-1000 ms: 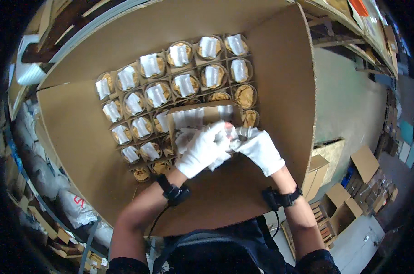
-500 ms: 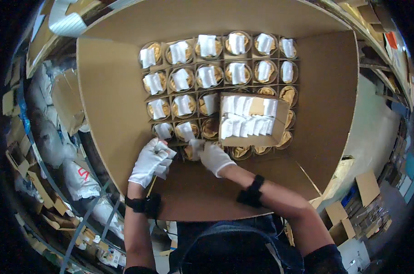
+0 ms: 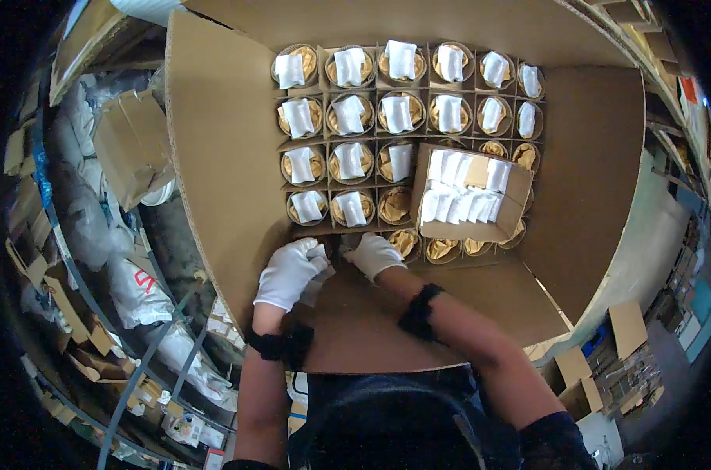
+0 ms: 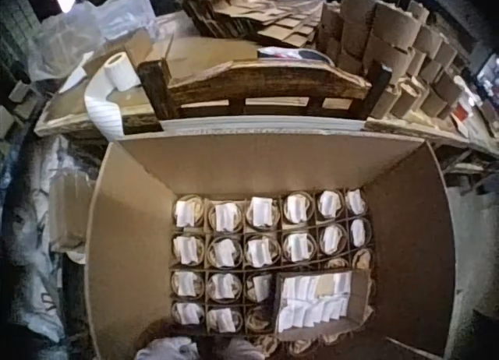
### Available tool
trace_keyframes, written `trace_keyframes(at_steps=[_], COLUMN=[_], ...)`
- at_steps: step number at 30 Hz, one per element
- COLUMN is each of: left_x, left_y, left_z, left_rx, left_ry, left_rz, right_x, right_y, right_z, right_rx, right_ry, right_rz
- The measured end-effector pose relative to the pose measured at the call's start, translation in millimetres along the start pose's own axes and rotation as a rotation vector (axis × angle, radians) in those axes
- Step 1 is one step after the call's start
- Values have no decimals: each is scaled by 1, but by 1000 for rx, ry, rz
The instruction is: Packing cylindrical metal parts into a cardboard box with paper dividers and checking labels.
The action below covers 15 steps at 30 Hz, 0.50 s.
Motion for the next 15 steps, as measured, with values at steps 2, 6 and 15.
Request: trace_keyframes(at_steps=[2,6,15], left_x=[-1,10,-75], left_y=[-21,-47,-35], left_z=[-6,-12,-30], left_rx=[116,322,170], left_ry=[63,58,-507], left_rz=[140,-15,-60], right_x=[-37,-60,54], right_y=[21,46,68], right_z=[-16,-59,-35], right_rx=[-28,-162,-61], right_ry=[248,610,485], right_rz=[-9,488,233])
Point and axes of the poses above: each hand's wrist, its own z-axis towards the middle knuckle, its own x-axis out of the palm, y = z × x, the point moved 10 cm from there along z, towards the middle knuckle, and after that the axes turned 14 degrees about -y, right-handed, at the moved point
